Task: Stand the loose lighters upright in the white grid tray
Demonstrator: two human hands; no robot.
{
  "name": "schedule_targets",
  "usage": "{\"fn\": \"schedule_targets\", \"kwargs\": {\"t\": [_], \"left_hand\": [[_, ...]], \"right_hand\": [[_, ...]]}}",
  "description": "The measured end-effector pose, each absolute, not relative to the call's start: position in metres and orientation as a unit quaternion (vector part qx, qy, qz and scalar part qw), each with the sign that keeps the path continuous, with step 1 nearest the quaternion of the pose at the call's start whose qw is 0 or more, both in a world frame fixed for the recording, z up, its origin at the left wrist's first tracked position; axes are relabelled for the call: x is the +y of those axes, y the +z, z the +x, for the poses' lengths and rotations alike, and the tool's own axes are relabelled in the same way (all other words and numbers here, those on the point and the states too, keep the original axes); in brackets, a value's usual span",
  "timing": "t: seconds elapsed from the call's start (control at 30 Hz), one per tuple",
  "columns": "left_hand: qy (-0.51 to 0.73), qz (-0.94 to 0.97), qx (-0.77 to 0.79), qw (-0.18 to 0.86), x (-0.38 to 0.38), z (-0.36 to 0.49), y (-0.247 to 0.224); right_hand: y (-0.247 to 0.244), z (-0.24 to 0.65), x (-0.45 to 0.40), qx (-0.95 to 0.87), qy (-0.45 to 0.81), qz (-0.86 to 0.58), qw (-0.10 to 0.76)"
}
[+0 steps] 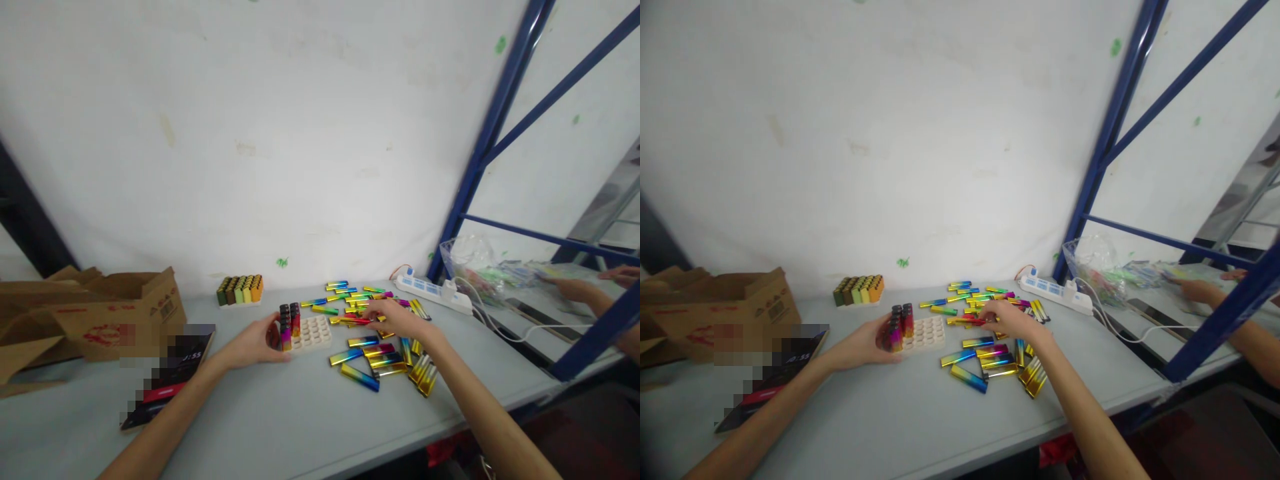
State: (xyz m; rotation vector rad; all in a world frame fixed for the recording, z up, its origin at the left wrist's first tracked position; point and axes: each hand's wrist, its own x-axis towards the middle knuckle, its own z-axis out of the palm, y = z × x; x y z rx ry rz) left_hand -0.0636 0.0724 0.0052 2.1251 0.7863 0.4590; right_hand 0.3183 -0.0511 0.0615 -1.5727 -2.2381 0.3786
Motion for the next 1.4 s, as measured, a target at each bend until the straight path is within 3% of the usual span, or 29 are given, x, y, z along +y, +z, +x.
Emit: {"fn": "schedule_targets", "kwargs": {"t": [0.17, 0.33, 0.47, 0.83, 1.4], "left_hand": [[0.182, 0.844, 0.323, 0.388, 0.068, -0.063, 0.012], [0.184, 0.843, 0.332, 0.381, 0.064, -0.062, 0.015], [0.186, 0.840, 0.332, 0.386, 0.067, -0.062, 0.012], [0.191, 0.840, 0.322, 0.393, 0.065, -0.062, 0.013], [0.189, 0.838, 0.323, 0.397, 0.067, -0.061, 0.011]], "right_hand": [[0.058, 0.305, -0.049, -0.731, 0.262, -0.503, 0.378], [0.067, 0.264, -0.040, -0.540, 0.422, -0.411, 0.601], [0.087, 0.223, -0.025, -0.452, 0.491, -0.335, 0.665], [0.050, 0.172, -0.014, -0.513, 0.493, -0.408, 0.572], [0.037, 0.170, -0.015, -0.480, 0.515, -0.451, 0.549]]}}
